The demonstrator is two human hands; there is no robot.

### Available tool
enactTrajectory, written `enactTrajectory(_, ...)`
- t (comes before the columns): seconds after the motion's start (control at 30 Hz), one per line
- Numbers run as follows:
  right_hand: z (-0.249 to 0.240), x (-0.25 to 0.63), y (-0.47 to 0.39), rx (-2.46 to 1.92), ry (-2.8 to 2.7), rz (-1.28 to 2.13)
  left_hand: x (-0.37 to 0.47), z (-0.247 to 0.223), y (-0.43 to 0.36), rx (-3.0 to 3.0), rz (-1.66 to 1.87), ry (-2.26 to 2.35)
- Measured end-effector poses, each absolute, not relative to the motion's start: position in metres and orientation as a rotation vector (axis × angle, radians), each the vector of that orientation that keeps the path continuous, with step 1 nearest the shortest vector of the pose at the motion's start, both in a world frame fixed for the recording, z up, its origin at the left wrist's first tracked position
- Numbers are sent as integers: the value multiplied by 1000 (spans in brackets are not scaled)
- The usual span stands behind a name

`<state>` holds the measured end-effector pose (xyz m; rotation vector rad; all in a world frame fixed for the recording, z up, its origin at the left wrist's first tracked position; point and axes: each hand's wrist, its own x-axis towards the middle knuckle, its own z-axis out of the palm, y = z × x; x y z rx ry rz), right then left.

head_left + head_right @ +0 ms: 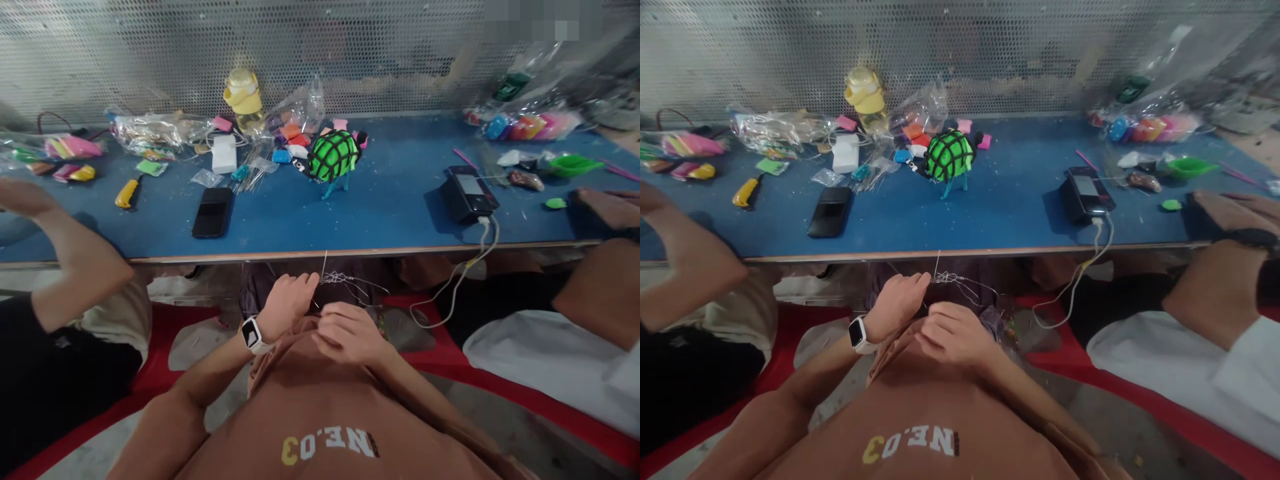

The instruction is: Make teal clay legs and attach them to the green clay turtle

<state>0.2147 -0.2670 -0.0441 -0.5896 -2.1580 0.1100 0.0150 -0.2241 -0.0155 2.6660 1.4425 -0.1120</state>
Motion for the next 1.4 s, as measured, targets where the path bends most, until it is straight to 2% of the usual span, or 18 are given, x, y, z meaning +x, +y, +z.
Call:
enactTrajectory(0.2, -33, 215, -242, -867, -2291, -189, 10, -29, -216, 2736, -210, 1298)
enactTrajectory(0.33, -35, 227, -225, -1023, -2391, -221, 10, -26, -210, 2787, -213, 1288)
enactTrajectory(0.47, -32, 235, -210, -1178, -2410, -213, 10, -14, -207, 2827, -63, 1304)
enactTrajectory(0.77, -22, 250, -184, -958, -2389, 1, 6, 12, -195, 2937, 431, 1250)
enactTrajectory(1.07, -22, 256, -173, -749, -2317, -13, 7, 22, -182, 2733, 825, 1065)
enactTrajectory(1.27, -20, 248, -176, -800, -2257, 199, 11, 31, -176, 2512, 984, 901)
enactTrajectory(1.4, -20, 242, -178, -776, -2144, 189, 10, 33, -172, 2415, 1070, 842)
